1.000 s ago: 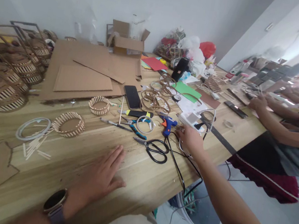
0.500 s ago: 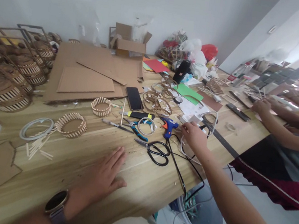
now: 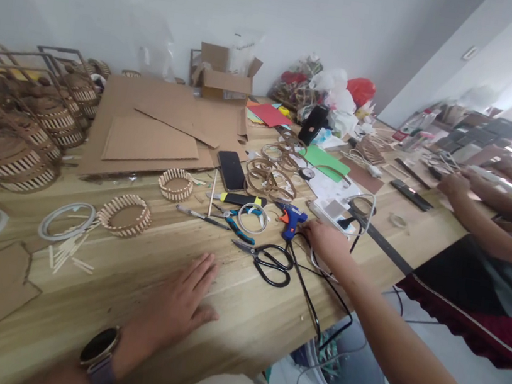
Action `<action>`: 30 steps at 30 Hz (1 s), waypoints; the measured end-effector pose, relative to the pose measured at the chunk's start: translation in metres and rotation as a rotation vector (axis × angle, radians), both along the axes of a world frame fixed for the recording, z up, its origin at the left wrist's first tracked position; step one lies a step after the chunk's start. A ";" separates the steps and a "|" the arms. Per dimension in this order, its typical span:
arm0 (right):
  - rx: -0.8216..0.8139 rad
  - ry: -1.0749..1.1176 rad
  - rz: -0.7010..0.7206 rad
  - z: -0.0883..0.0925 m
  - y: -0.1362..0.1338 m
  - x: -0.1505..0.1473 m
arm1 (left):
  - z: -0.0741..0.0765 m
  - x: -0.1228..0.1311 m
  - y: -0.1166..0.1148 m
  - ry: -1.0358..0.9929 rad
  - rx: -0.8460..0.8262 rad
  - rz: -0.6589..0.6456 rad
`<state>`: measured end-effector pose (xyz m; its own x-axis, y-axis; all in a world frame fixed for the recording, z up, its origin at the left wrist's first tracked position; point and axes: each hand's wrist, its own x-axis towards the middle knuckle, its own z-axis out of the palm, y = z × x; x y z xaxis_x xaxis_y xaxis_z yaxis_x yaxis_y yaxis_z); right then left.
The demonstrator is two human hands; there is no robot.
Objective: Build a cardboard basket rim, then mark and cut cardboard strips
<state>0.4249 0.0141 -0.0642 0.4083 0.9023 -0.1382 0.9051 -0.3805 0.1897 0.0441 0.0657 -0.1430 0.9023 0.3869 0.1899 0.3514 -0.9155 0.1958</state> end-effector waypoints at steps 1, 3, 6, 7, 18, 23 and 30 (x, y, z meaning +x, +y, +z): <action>0.000 0.001 -0.005 0.002 0.001 0.000 | 0.001 0.000 0.000 0.001 0.002 0.004; 0.011 0.011 -0.021 0.011 0.001 0.002 | 0.002 0.001 -0.001 0.003 0.009 0.005; 0.064 0.029 -0.022 0.038 -0.001 0.010 | 0.004 0.001 -0.001 0.013 0.014 -0.005; 0.094 0.030 -0.015 0.050 -0.003 0.013 | 0.005 0.001 -0.001 0.014 0.013 -0.010; 0.071 0.599 0.546 0.045 -0.035 -0.143 | 0.029 -0.005 0.000 -0.137 -0.226 -0.031; 0.021 0.866 0.600 -0.014 -0.030 -0.212 | 0.022 -0.007 -0.003 -0.139 -0.240 -0.118; 0.266 1.184 0.534 0.010 -0.047 -0.180 | 0.018 0.010 -0.014 -0.045 -0.123 -0.008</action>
